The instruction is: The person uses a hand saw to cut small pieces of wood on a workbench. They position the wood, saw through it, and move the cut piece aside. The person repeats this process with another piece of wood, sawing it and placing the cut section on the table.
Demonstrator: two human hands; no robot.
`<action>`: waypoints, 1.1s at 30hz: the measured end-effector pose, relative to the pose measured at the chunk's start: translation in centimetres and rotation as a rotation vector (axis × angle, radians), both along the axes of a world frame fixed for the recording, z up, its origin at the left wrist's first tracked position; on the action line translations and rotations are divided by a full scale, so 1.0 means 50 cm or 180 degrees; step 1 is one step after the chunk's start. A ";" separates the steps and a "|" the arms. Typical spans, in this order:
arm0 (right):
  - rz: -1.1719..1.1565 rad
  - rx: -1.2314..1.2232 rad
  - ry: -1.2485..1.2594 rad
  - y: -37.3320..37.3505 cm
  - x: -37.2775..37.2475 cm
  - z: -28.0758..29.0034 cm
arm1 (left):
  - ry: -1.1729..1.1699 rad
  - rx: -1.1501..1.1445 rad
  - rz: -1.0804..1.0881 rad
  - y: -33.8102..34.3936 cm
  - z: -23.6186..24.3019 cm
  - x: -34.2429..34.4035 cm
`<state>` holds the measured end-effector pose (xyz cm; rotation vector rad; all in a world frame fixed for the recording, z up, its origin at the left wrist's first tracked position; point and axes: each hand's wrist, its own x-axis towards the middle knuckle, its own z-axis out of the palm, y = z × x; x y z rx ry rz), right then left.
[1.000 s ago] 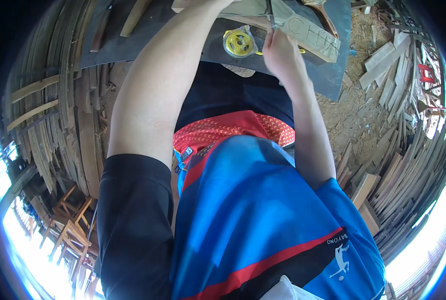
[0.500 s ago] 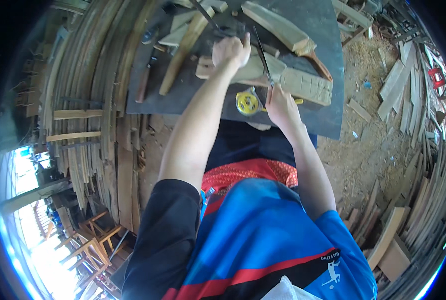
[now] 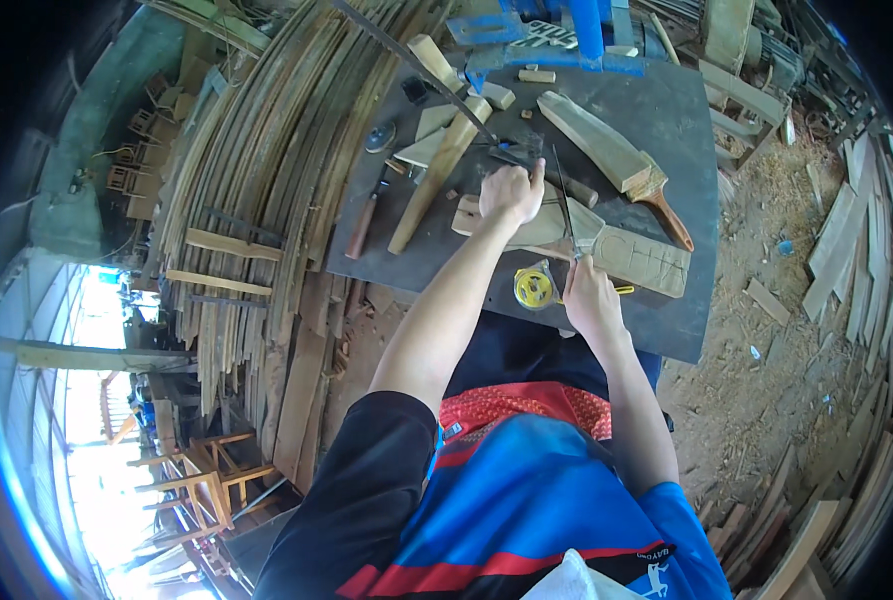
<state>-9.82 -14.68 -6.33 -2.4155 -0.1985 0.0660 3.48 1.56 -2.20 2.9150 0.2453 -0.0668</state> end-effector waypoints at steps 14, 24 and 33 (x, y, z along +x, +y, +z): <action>-0.0055 0.0003 0.0015 0.000 -0.003 -0.003 | -0.0088 -0.0152 0.0078 -0.012 0.020 -0.011; 0.0028 -0.0059 -0.0099 0.003 -0.002 -0.006 | -0.0357 -0.0351 -0.0055 0.005 0.003 -0.014; 0.0111 -0.0329 0.0146 0.010 0.007 -0.013 | -0.0214 -0.0461 0.0044 0.009 0.019 -0.023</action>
